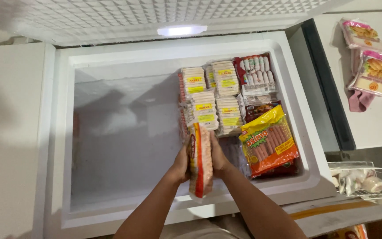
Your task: Transferring frozen food packages from a cardboard box into a chest freezer.
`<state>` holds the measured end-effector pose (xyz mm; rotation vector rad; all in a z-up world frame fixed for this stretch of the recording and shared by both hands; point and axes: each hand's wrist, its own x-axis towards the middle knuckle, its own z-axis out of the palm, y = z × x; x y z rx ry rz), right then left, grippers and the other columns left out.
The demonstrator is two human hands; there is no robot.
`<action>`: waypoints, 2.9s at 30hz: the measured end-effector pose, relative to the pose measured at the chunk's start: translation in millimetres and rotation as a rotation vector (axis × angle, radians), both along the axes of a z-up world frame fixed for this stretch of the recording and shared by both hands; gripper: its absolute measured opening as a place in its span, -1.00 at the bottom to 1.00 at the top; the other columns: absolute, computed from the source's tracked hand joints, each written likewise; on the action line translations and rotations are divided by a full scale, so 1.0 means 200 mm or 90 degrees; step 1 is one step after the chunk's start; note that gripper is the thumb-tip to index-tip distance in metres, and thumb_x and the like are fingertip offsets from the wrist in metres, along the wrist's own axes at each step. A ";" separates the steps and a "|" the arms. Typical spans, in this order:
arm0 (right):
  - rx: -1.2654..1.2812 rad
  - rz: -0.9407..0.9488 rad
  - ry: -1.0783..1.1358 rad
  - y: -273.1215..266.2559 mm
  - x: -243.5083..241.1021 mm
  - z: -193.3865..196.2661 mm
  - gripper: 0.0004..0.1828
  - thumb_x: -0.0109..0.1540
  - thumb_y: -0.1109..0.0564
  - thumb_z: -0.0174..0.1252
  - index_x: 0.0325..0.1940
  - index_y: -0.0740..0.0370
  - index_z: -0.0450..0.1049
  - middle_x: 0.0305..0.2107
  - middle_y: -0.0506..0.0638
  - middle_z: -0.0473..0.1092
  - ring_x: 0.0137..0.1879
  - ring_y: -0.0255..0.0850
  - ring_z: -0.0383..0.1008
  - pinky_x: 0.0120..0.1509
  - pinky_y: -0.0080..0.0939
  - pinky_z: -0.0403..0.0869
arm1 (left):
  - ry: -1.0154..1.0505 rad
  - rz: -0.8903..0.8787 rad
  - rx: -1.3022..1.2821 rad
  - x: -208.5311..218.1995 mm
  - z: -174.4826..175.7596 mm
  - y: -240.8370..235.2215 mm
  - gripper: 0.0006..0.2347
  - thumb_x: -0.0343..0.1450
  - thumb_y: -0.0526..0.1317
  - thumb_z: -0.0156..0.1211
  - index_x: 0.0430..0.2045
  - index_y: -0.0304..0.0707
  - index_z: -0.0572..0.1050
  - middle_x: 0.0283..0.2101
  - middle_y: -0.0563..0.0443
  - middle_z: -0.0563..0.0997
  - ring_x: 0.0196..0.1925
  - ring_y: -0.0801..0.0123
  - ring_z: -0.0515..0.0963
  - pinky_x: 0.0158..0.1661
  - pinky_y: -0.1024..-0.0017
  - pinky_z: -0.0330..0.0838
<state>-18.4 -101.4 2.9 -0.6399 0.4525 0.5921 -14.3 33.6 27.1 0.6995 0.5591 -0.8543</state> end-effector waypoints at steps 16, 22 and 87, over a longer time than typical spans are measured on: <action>-0.320 0.274 -0.211 -0.08 0.03 -0.33 -0.23 -0.04 0.20 0.26 0.29 0.22 0.32 -0.03 -0.01 0.49 0.06 -0.21 0.49 0.21 -0.20 0.48 | -0.069 0.251 -0.009 -0.07 -0.39 0.29 -0.45 0.46 0.25 -0.16 0.19 -0.08 0.40 0.13 0.02 0.58 0.06 0.31 0.65 0.01 0.29 0.58; -0.368 0.412 -0.195 -0.12 0.14 -0.43 -0.40 -0.15 0.27 0.07 0.00 0.16 0.52 -0.30 -0.17 0.53 -0.18 -0.31 0.48 -0.03 -0.28 0.48 | -0.199 0.019 0.136 0.02 -0.45 0.51 -0.46 0.39 0.23 0.02 0.20 0.01 0.39 -0.03 0.16 0.64 -0.07 0.50 0.64 -0.15 0.44 0.58; -0.895 1.249 -0.046 -0.19 0.04 -1.40 -0.04 0.02 0.05 0.22 0.53 0.12 0.14 0.43 0.26 0.13 0.52 0.18 0.16 0.50 0.17 0.26 | -0.886 -0.445 0.497 -0.18 -3.05 0.05 -0.55 0.28 -0.17 0.38 0.07 -0.26 0.49 0.06 -0.12 0.58 0.12 0.12 0.53 0.10 0.25 0.41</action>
